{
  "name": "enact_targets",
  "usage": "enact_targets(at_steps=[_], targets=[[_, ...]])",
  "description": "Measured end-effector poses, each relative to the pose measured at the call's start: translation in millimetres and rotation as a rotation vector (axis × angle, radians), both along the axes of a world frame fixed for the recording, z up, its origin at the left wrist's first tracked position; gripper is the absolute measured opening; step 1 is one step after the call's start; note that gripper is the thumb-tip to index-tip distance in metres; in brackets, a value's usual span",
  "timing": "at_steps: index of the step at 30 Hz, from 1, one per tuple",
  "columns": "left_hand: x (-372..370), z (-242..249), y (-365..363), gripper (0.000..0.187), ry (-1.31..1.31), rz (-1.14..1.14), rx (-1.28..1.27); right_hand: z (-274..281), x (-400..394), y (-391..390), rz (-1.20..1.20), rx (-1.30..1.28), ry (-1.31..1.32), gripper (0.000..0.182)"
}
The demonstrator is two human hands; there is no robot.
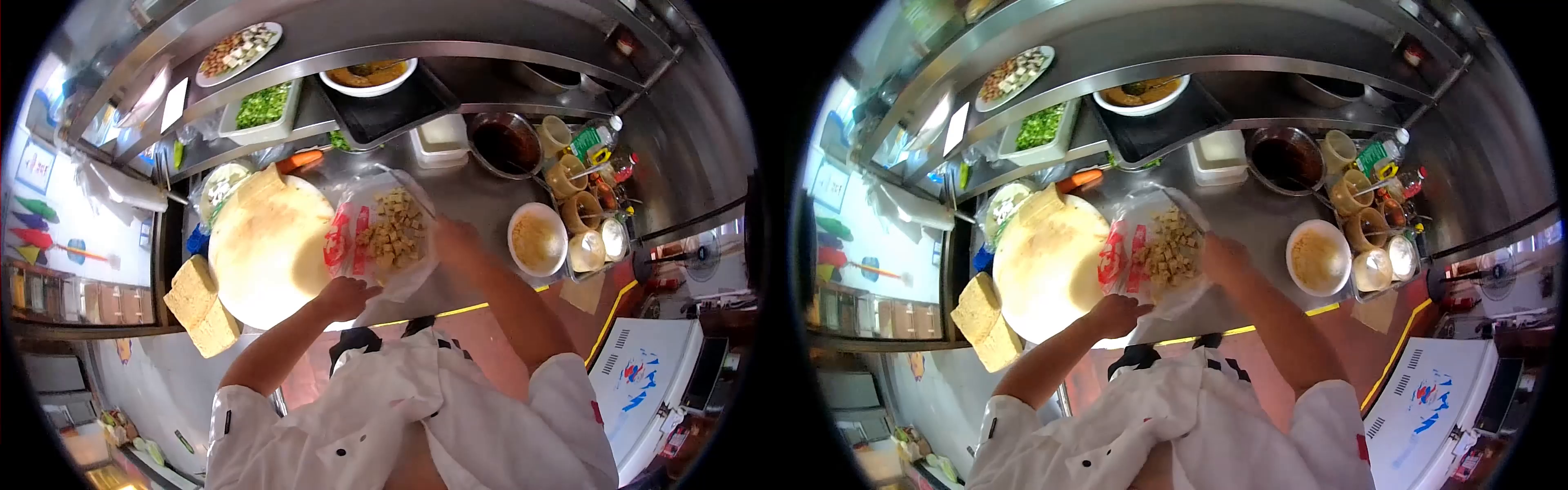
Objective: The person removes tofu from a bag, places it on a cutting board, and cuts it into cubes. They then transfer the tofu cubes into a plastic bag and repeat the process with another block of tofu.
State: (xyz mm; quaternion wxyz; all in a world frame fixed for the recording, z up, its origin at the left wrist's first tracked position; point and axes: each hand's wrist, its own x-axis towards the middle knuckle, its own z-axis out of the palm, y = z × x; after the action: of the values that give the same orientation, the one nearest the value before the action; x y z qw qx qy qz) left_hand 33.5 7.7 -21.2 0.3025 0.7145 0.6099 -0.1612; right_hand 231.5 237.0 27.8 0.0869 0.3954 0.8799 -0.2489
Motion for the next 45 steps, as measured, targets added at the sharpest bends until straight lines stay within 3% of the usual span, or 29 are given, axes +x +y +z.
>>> enact_targets(at_steps=[2,4,5,9,11,13,15,17,19,21,23,26,28,30,33,35,41,45], targets=[[-3.8,-1.5,-8.2,0.058,-0.03,-0.026,0.045,-15.9,-4.5,7.9,-0.062,0.032,0.005,0.035],[-7.3,1.1,-17.4,0.063,-0.034,-0.357,0.342,-20.2,-8.1,7.2,-0.099,0.043,0.064,0.035],[-8.8,1.5,-20.9,0.063,-0.033,-0.356,0.348,-22.3,-8.6,5.2,-0.139,0.046,0.118,0.036],[-47.8,16.5,-32.1,0.071,-0.226,-0.113,0.574,36.2,0.2,-35.7,-0.21,-0.01,0.078,0.036],[-105.2,24.6,-31.6,0.067,-0.322,0.296,0.522,43.9,14.8,-56.3,-0.21,-0.026,0.085,0.034],[-181.6,-10.6,-32.7,0.067,-0.164,0.509,0.694,58.5,18.1,-87.4,-0.235,-0.048,0.112,0.031],[-252.8,-4.3,-20.4,0.072,-0.044,0.661,0.714,68.3,15.2,-121.6,-0.307,-0.112,0.154,0.029],[-309.4,-20.4,-1.9,0.091,0.247,0.598,0.853,72.3,4.9,-152.1,-0.375,-0.164,0.168,0.029],[-359.0,-34.3,25.6,0.106,0.269,0.55,0.653,78.0,-15.7,-183.1,-0.61,-0.473,0.159,0.03],[-373.0,-17.3,49.6,0.11,0.202,0.549,0.541,76.1,-34.8,-209.3,-0.566,-0.391,0.213,0.032],[-380.7,-15.4,74.0,0.108,0.167,0.656,0.185,68.8,-46.6,-227.4,-0.521,-0.313,0.274,0.034],[-383.3,-38.8,75.6,0.089,0.102,0.65,0.337,30.3,-43.9,-237.2,-0.394,-0.306,0.282,0.038],[-380.7,-43.1,72.2,0.081,0.028,0.65,0.398,38.7,-56.3,-239.2,-0.439,-0.365,0.273,0.037],[-383.4,-47.5,58.7,0.067,-0.143,0.483,0.378,33.8,-57.6,-237.2,-0.464,-0.441,0.264,0.037],[-344.0,-40.7,20.0,0.06,0.024,0.386,0.254,9.5,-62.1,-230.9,-0.383,-0.455,0.244,0.036],[-321.9,-32.5,-14.2,0.058,0.09,0.046,0.238,18.8,-79.6,-222.3,-0.343,-0.446,0.286,0.035],[-272.1,-21.6,-100.6,0.062,-0.003,-0.047,0.44,1.2,-118.3,-206.9,-0.245,-0.567,0.266,0.033],[-275.6,-41.9,-113.7,0.07,0.104,-0.028,0.25,-22.0,-142.5,-203.3,-0.144,-0.535,0.244,0.033]])
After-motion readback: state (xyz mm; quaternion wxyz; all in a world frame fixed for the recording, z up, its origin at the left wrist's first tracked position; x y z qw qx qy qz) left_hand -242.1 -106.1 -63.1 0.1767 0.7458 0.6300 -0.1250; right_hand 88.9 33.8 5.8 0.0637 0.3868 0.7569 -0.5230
